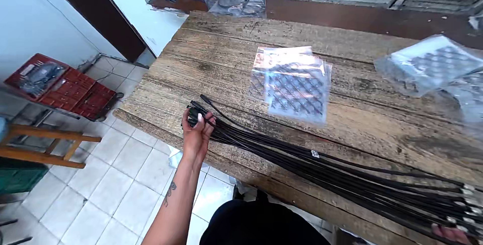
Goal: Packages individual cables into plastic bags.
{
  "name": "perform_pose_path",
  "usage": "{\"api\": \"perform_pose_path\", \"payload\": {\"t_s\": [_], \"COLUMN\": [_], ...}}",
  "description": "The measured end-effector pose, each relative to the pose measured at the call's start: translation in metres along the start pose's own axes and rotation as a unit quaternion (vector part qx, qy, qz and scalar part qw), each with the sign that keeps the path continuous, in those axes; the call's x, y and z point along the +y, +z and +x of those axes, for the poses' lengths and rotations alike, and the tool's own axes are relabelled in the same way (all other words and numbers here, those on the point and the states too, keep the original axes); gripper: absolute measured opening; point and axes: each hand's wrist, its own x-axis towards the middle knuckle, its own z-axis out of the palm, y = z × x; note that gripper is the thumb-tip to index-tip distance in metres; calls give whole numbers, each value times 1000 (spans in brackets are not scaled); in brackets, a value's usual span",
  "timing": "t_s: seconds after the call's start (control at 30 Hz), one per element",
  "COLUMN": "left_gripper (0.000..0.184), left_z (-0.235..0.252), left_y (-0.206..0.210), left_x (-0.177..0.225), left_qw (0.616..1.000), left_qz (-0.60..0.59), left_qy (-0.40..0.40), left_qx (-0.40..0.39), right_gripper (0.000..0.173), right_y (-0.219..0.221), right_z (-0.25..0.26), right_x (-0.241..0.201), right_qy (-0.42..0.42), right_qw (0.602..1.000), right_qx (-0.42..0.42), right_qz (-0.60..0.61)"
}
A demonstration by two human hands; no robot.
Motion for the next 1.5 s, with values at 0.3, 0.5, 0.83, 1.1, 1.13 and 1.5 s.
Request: {"api": "perform_pose_path", "payload": {"t_s": [0.3, 0.5, 0.83, 1.1, 1.13, 1.5], "left_gripper": [31, 31, 22, 49, 58, 12], "left_z": [-33, -44, -95, -84, -58, 103], "left_y": [66, 104, 13, 130, 140, 164], "left_x": [20, 11, -92, -134, -130, -159], "left_qw": [814, 520, 882, 847, 770, 605], "left_qz": [428, 565, 384, 431, 509, 605], "left_qy": [-124, -147, 11, 34, 68, 301], "left_qx": [-373, -623, -274, -308, -378, -422], "right_gripper": [44, 40, 98, 126, 121, 112], "right_y": [139, 243, 144, 112, 111, 104], "right_z": [-46, -76, -56, -64, -59, -22], "right_x": [7, 58, 82, 107, 103, 53], "right_qy": [-180, -558, -444, -147, -156, -337], "right_qw": [927, 545, 498, 745, 767, 592], "right_qx": [-95, -334, -406, -373, -327, -218], "right_qz": [-316, -529, -624, -532, -529, -699]}}
